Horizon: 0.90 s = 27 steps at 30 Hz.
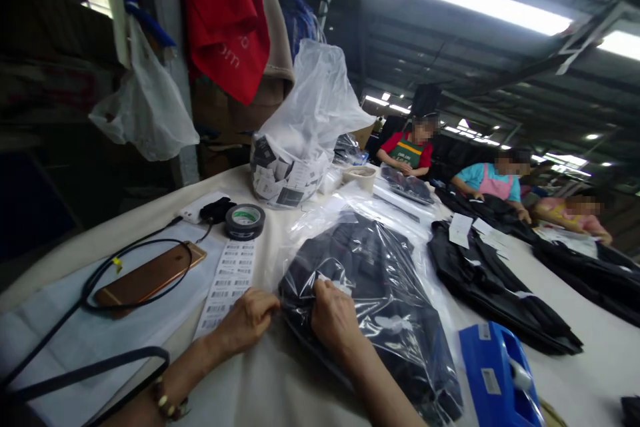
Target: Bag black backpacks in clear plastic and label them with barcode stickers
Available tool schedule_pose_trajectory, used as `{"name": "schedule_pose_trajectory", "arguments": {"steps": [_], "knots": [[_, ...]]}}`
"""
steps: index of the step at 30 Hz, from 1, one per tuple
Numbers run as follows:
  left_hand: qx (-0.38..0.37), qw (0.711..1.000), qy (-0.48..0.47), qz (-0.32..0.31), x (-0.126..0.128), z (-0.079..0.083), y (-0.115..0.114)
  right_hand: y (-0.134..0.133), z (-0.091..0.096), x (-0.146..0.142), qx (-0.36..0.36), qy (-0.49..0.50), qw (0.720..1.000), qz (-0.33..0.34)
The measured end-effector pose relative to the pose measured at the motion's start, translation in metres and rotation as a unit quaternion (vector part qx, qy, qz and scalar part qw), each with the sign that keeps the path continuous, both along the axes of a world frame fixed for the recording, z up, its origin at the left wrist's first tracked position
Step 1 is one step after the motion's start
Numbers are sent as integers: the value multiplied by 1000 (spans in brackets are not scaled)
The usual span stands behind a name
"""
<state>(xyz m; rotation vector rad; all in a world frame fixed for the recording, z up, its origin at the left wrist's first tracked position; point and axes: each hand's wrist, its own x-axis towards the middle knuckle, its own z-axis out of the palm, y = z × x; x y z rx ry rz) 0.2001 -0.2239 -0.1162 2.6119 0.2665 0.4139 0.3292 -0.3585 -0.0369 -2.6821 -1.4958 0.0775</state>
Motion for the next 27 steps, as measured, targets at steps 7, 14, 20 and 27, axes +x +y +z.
{"name": "schedule_pose_trajectory", "arguments": {"steps": [7,14,20,27], "knots": [[104,979,-172,-28,-17,-5,-1,-47,-22,-18,165,-89,979,78],[214,943,-215,-135,-40,8,16,-109,-44,-21,348,-204,901,161],[60,976,-206,-31,-47,-5,24,-144,-74,-11,329,-243,906,115],[-406,852,-166,285,-31,16,30,-151,-91,-2,271,-288,918,12]]}}
